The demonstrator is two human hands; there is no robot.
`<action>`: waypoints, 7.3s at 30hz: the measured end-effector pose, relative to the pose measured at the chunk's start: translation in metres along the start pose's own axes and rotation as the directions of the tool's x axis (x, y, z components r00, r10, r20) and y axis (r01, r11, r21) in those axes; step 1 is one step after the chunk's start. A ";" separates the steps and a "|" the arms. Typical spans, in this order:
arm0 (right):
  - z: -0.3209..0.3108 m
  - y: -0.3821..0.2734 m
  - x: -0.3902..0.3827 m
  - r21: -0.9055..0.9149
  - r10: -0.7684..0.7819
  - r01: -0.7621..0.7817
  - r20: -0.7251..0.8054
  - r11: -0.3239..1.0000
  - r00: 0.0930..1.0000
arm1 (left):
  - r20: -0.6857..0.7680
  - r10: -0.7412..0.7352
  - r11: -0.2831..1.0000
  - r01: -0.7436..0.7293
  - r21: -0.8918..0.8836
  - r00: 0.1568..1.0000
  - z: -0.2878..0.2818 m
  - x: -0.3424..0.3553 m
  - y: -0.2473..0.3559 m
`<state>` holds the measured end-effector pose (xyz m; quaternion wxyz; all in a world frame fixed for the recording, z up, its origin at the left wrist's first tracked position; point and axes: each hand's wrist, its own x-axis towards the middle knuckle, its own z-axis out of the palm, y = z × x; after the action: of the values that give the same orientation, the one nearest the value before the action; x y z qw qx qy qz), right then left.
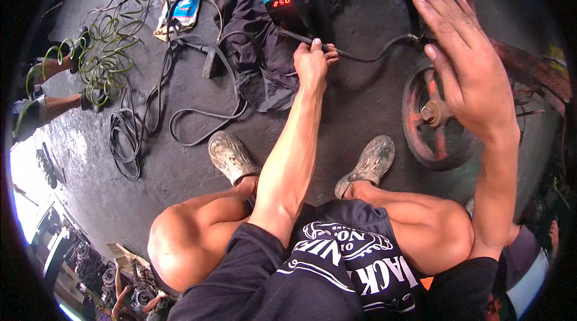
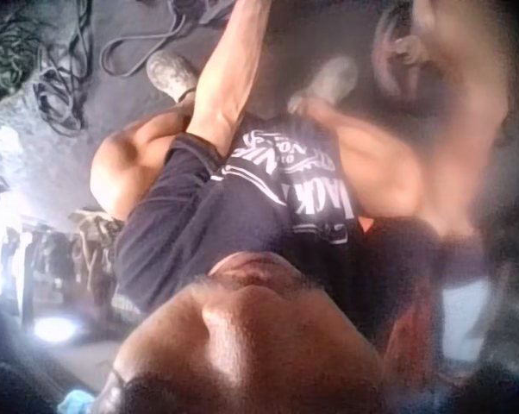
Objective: The person adjusts a welding machine setting and then uses a welding torch to join metal rods on a wheeled frame while another person holds the metal in place.
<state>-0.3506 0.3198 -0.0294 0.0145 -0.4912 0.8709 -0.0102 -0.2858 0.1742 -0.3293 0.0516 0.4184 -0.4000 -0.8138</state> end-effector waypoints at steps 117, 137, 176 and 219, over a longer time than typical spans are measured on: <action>0.073 0.051 -0.003 -0.191 -0.064 0.050 -0.070 0.980 0.995 | -0.019 -0.001 0.994 0.003 0.109 1.000 -0.001 0.013 -0.001; 0.084 0.054 -0.008 -0.240 -0.050 0.033 -0.065 0.970 0.997 | -0.005 0.021 0.990 -0.020 0.136 1.000 0.001 0.009 0.001; 0.082 0.077 -0.033 -0.222 0.057 -0.076 -0.087 0.972 0.995 | 0.059 -0.026 0.986 0.016 0.165 0.998 -0.005 0.023 -0.007; 0.053 0.044 -0.026 -0.184 0.048 -0.040 0.044 0.982 0.998 | -0.089 -0.004 0.996 0.012 0.089 0.996 0.004 0.012 -0.019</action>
<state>-0.3728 0.3642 -0.0838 -0.0094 -0.4712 0.8782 0.0820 -0.2918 0.1848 -0.3485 0.0475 0.4578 -0.4316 -0.7758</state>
